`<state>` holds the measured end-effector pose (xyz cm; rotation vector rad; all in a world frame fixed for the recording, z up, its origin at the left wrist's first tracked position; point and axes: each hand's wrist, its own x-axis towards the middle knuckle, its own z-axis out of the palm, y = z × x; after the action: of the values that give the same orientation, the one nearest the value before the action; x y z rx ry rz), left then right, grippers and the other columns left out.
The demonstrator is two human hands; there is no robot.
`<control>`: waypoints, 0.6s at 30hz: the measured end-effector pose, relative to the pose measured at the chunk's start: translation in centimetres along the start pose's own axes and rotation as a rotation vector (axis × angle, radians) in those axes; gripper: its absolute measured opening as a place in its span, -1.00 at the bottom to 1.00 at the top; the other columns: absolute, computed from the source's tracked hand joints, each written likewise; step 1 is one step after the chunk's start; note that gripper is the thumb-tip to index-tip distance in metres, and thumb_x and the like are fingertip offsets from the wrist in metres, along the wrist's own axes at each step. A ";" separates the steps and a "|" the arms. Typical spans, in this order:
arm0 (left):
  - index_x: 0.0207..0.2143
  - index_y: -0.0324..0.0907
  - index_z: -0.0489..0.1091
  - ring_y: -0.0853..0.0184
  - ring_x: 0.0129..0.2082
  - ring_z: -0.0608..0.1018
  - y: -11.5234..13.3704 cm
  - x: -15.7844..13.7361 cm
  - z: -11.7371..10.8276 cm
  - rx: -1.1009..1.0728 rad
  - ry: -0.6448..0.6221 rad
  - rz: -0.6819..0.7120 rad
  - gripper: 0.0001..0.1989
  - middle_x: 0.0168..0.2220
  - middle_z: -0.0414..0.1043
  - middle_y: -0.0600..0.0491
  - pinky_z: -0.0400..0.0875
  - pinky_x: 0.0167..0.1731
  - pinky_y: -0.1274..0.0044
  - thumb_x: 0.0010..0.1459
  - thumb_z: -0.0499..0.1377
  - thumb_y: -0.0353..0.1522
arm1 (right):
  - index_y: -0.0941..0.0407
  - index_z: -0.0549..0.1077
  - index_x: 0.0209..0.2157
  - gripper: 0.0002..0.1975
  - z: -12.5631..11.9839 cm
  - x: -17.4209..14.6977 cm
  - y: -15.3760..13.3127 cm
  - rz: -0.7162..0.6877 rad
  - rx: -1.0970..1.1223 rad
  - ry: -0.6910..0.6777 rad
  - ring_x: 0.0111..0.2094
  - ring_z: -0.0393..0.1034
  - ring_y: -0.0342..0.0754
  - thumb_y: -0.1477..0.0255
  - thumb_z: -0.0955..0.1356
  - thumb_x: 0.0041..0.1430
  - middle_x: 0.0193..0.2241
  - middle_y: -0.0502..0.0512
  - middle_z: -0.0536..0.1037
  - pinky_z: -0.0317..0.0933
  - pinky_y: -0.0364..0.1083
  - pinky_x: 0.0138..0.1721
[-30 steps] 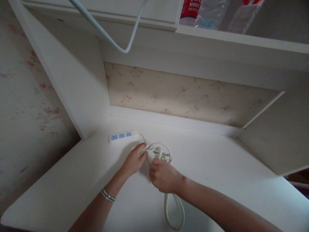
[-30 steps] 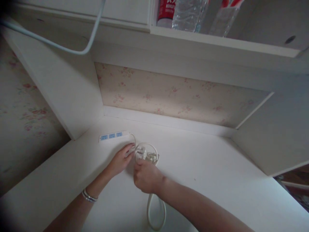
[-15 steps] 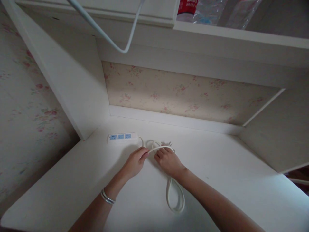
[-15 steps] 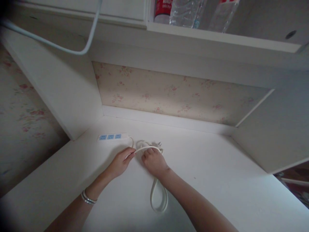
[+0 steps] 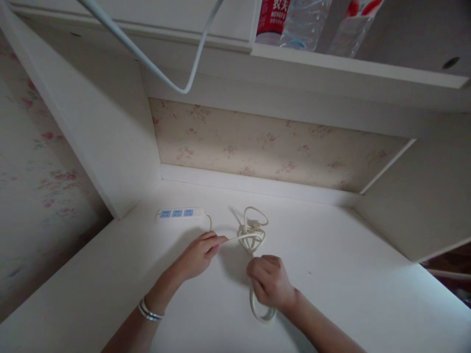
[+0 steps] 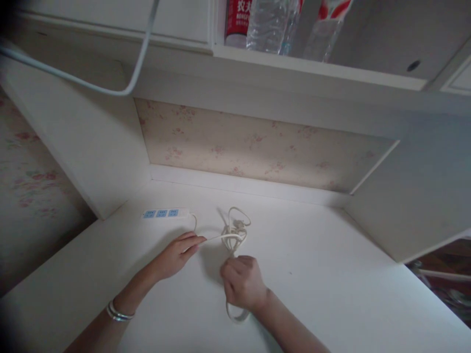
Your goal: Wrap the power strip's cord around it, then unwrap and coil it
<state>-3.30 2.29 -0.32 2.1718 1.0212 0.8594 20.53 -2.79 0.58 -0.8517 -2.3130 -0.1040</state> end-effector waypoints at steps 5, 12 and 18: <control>-0.14 -0.12 0.46 0.37 -0.23 0.45 1.4 -0.2 0.9 -0.158 -0.100 -0.031 -0.74 -0.22 0.44 0.04 0.33 -0.23 0.60 0.24 0.02 -0.31 | 0.10 0.42 -0.40 -0.76 -3.1 4.2 4.4 0.736 0.049 0.047 -0.51 0.36 -0.11 0.46 0.14 0.13 -0.53 0.03 0.50 0.17 -0.16 -0.46; -0.56 -0.18 0.41 0.44 -0.53 0.36 2.0 0.0 2.3 0.017 -0.203 0.104 -0.59 -0.60 0.28 0.13 0.20 -0.39 0.59 0.26 -0.01 -0.21 | 0.15 0.56 -0.32 -0.58 0.6 8.0 7.4 0.861 -0.178 -0.675 -0.19 0.45 0.24 0.10 0.33 -0.03 -0.27 0.35 0.57 0.25 0.07 -0.23; -0.62 -0.16 0.37 0.43 -0.54 0.37 1.9 -0.2 1.8 0.095 -0.234 0.163 -0.62 -0.64 0.27 0.16 0.19 -0.31 0.57 0.23 0.04 -0.25 | 0.21 0.55 -0.45 -0.78 3.1 9.1 9.4 0.943 -0.072 -0.570 -0.17 0.44 0.26 0.38 0.44 -0.20 -0.31 0.40 0.56 0.23 0.06 -0.20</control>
<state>-1.23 0.71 -0.18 2.3951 0.7925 0.6185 19.28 10.44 2.32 -2.1205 -2.1195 0.5256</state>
